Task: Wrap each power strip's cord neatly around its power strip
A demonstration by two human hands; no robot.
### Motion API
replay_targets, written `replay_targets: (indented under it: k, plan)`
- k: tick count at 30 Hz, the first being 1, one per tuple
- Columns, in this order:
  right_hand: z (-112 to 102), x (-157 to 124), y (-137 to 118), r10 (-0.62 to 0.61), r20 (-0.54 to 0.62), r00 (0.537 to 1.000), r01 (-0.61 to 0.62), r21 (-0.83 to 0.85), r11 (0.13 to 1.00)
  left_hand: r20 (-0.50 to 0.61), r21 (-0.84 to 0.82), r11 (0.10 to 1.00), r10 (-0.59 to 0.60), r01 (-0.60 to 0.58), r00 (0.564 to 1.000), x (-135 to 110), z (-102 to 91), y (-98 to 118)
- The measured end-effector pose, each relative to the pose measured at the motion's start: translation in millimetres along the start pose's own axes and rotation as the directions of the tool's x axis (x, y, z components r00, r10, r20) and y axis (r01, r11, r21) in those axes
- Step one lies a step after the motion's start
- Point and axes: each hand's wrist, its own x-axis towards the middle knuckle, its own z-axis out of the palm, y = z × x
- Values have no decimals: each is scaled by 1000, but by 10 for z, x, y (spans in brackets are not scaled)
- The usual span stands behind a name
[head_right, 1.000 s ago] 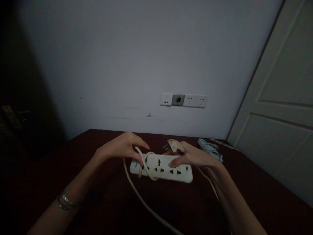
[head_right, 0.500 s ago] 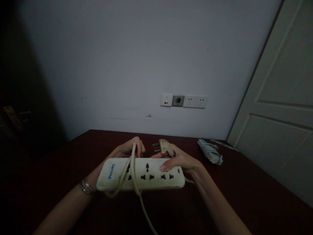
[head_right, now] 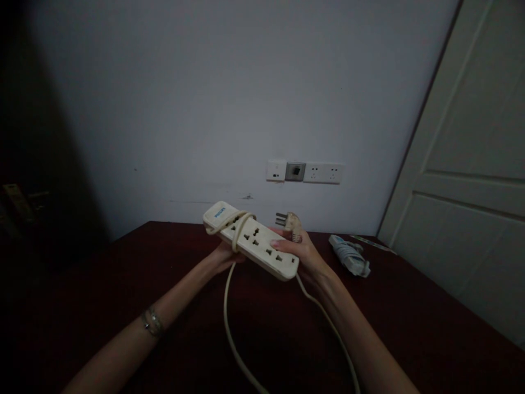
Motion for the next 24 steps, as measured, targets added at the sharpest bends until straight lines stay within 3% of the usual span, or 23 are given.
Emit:
replay_targets:
  k: [3, 7, 11, 13, 18, 24]
  plan:
    - [-18, 32, 6, -18, -72, 997, 15, -45, 999, -40, 103, 992, 76, -71, 996, 15, 8, -35]
    - [-102, 78, 3, -23, -143, 989, -1, -166, 986, -4, 275, 957, 103, -98, 995, 0, -17, 18]
    - [-190, 153, 42, -76, -176, 981, 30, -254, 967, 181, 76, 996, 23, -37, 983, -72, 9, 127]
    - [-198, 180, 67, -93, -179, 980, 37, -291, 956, 211, 24, 999, 21, -27, 977, -104, 49, 162]
    - [-156, 185, 107, -101, -163, 981, 47, -305, 951, 68, 0, 1000, 15, -15, 998, -101, 68, 214]
    - [-129, 168, 162, -91, -148, 985, 53, -239, 970, -82, 9, 996, 85, -84, 993, -76, -104, 341]
